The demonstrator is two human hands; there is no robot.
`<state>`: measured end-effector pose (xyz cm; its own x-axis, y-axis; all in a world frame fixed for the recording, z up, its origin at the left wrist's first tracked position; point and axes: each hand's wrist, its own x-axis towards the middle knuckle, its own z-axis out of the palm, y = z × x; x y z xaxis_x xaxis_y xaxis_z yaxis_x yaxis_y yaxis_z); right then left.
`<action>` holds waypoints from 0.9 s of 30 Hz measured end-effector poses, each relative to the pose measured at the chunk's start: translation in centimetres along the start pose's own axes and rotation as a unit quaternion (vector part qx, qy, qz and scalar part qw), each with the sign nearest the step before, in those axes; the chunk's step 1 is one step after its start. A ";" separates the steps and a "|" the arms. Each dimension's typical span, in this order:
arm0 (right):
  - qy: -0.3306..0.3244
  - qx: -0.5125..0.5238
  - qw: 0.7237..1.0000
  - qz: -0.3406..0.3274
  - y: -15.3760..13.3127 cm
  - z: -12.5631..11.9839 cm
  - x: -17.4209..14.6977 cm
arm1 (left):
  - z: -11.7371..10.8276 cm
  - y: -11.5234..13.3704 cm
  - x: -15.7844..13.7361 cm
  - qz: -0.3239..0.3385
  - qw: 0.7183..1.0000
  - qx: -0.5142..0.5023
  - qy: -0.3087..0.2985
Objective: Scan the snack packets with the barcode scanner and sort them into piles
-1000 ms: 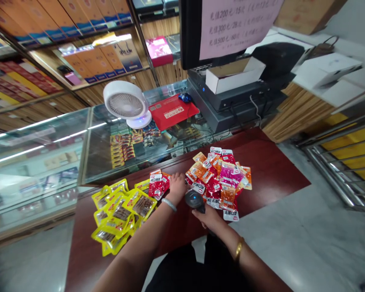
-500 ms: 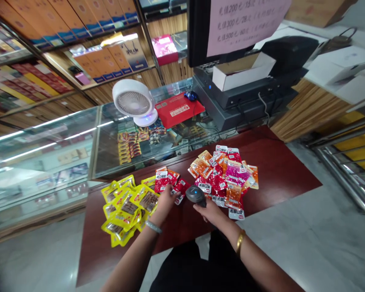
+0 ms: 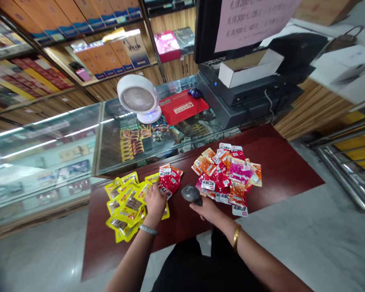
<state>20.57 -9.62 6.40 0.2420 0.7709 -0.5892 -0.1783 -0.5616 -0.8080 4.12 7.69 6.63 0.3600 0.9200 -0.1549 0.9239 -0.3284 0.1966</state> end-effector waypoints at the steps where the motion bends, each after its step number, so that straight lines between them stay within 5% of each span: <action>1: 0.003 0.001 1.000 0.011 0.4 -0.1 -0.4 | -0.1 0.5 -0.2 0.015 0.999 0.016 0.028; 3: 0.014 0.006 0.999 0.038 1.4 -0.5 -1.3 | 0.1 2.1 -0.7 0.056 0.997 0.022 0.043; 7: 0.059 0.010 0.995 0.074 3.0 -1.9 -3.4 | 2.2 6.2 -2.1 0.169 0.985 -0.025 -0.039; 11: 0.075 0.016 0.994 0.073 4.5 -3.7 -5.1 | 4.8 9.5 -3.2 0.195 0.978 -0.041 -0.070; 20: 0.002 0.001 0.998 0.064 6.1 -8.1 -4.9 | 6.5 14.1 -4.9 0.024 0.998 -0.024 -0.059; 27: -0.083 0.031 0.995 0.041 6.4 -9.0 -4.3 | 6.7 11.6 -6.8 -0.114 0.965 -0.219 -0.094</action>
<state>27.00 -19.26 3.69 0.0639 0.7657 -0.6401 -0.2508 -0.6085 -0.7529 13.28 -3.77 3.48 0.2097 0.8891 -0.4069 0.8533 0.0368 0.5202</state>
